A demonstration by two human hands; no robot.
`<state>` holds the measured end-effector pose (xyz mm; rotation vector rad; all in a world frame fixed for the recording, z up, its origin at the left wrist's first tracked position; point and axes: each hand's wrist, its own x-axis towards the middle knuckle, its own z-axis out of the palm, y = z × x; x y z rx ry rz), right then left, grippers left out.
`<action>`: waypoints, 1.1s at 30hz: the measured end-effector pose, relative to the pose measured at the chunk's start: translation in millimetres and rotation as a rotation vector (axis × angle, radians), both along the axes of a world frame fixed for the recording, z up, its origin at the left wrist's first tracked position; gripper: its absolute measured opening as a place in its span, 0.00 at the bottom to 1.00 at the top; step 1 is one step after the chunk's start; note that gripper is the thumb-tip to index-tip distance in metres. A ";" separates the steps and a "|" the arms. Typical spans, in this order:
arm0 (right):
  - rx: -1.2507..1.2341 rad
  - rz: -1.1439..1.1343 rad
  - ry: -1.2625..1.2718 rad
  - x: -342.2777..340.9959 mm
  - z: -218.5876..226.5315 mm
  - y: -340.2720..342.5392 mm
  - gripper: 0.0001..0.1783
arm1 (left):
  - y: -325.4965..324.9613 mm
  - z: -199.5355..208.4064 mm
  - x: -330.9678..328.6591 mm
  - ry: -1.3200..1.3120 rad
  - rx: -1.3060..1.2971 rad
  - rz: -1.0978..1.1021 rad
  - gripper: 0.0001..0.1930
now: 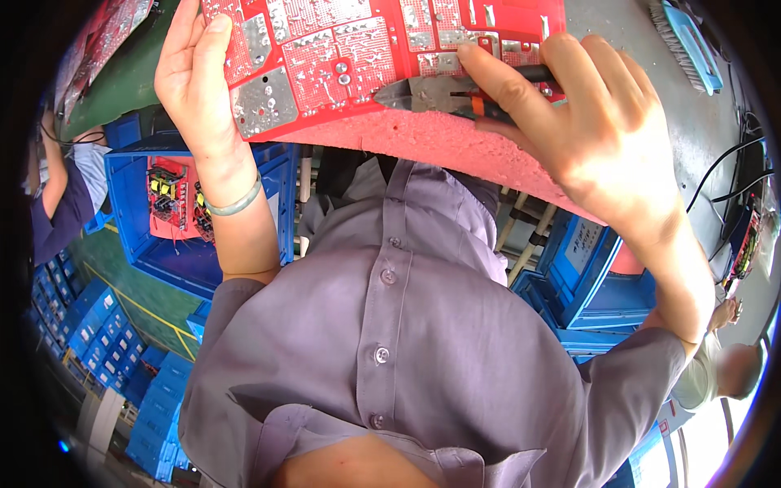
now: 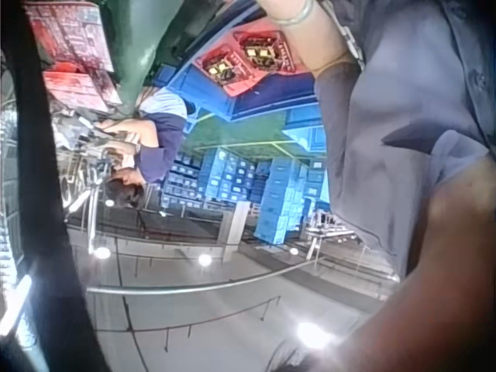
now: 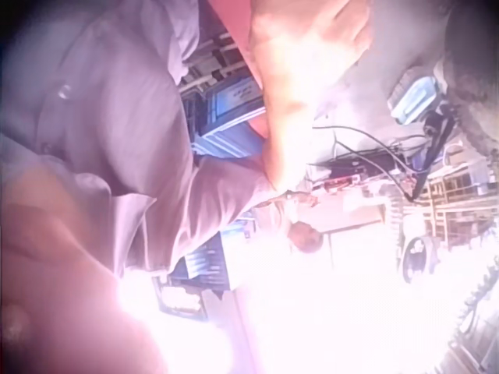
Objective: Cutting excess component leads from a PCB and cleaning the board with a cloth.
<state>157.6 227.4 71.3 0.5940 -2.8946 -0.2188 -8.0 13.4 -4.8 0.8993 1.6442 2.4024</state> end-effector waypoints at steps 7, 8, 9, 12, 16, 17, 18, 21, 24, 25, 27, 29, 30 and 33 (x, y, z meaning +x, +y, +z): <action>-0.022 0.090 0.007 5.5 3.4 -17.7 0.28 | -2.0 -1.7 1.4 0.013 -0.005 -0.008 0.23; -0.007 0.086 0.027 4.1 3.7 -20.3 0.29 | -3.1 -2.6 0.9 0.025 0.017 -0.029 0.23; 0.000 0.046 0.027 2.6 4.1 -21.8 0.31 | -1.1 -1.5 1.5 0.037 -0.011 0.023 0.23; 0.005 -0.057 0.010 -0.2 4.8 -24.6 0.34 | -0.1 1.3 3.3 0.033 -0.033 0.039 0.23; -0.004 -0.120 -0.010 0.4 3.9 -26.5 0.35 | -0.3 -1.3 1.4 0.019 0.031 -0.025 0.23; 0.004 -0.117 -0.004 -0.2 3.7 -26.2 0.35 | 0.1 -1.0 1.8 0.016 0.028 -0.013 0.23; 0.005 -0.111 0.002 -0.8 3.0 -25.7 0.35 | 0.0 -0.9 2.1 0.013 0.025 -0.001 0.23; -0.003 -0.086 0.021 -1.7 0.2 -23.9 0.34 | -1.2 -0.2 3.4 0.004 -0.042 0.048 0.23; 0.022 -0.047 0.032 -2.2 -0.2 -19.5 0.33 | -0.8 -1.3 2.1 0.062 -0.007 0.021 0.23; 0.026 -0.031 0.035 -2.9 -1.1 -17.5 0.33 | -1.1 -1.6 1.9 0.052 -0.008 0.013 0.23; 0.029 -0.001 0.038 -4.5 -2.5 -13.5 0.33 | -1.5 -1.8 1.8 0.031 -0.010 -0.002 0.23; 0.032 0.026 0.030 -6.8 -1.9 -11.1 0.32 | -0.9 -0.8 2.9 0.008 0.003 0.010 0.23; 0.034 0.031 0.024 -6.9 -1.8 -10.7 0.32 | -0.4 -0.5 3.4 -0.004 0.009 0.015 0.23; 0.045 0.026 0.005 -6.5 -0.5 -9.9 0.32 | -0.7 -1.4 3.4 0.023 0.010 0.009 0.23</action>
